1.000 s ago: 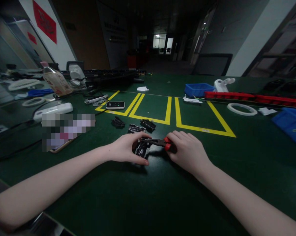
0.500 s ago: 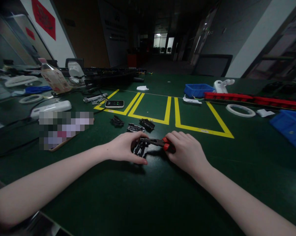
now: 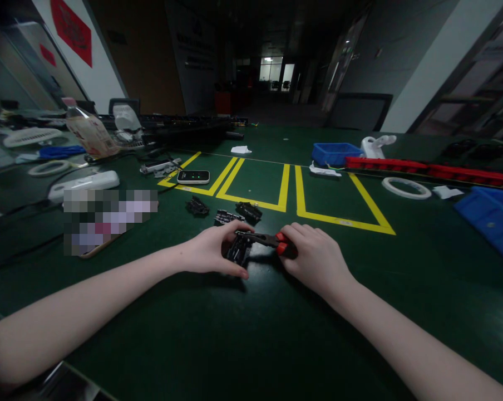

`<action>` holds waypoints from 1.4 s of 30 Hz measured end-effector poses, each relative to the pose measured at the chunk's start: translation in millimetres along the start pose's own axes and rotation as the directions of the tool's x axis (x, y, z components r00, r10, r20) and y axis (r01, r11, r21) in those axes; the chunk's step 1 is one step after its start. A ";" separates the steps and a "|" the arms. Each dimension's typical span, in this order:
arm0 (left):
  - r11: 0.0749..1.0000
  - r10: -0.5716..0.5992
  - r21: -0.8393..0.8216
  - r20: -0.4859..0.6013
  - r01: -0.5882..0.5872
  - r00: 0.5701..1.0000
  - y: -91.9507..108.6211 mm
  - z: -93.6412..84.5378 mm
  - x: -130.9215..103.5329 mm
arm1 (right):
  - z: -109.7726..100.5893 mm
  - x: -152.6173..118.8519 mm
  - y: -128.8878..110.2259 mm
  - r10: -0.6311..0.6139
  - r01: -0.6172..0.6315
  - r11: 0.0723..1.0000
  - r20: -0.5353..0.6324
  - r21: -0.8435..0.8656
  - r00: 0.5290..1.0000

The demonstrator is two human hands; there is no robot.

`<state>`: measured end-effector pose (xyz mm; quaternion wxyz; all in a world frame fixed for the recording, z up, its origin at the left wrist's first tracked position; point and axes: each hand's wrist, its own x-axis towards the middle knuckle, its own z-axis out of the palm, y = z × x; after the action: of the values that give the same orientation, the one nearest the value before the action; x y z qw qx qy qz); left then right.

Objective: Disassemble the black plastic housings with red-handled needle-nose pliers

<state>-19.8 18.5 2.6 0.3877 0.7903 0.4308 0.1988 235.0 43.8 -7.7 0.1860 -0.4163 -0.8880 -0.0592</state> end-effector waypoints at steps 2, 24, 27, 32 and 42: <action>1.000 0.000 -0.023 0.011 0.001 1.000 0.4 -0.1 0.2 | 0.3 0.2 0.0 0.006 -0.006 1.000 0.003 0.007 1.000; 0.974 -0.016 -0.224 0.011 0.018 1.000 -0.7 1.4 -0.3 | -0.2 -0.7 3.6 0.013 -0.014 1.000 -0.043 -0.019 0.999; 0.980 -0.025 -0.199 0.016 0.028 1.000 1.7 0.5 -1.0 | -0.1 -0.6 3.8 0.014 -0.014 1.000 -0.040 0.000 0.999; 0.984 -0.023 -0.177 0.004 0.023 1.000 2.5 -0.2 -0.4 | 0.4 -0.4 4.7 0.014 -0.013 1.000 -0.036 0.015 0.999; 0.960 -0.055 -0.272 0.052 0.067 0.997 2.1 -2.3 -1.0 | 2.7 -2.2 10.0 -0.059 0.053 0.996 -0.076 -0.069 0.995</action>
<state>-20.7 18.0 5.7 0.5086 0.7196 0.4148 0.2268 243.2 49.3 -11.5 0.2049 -0.3946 -0.8889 -0.1103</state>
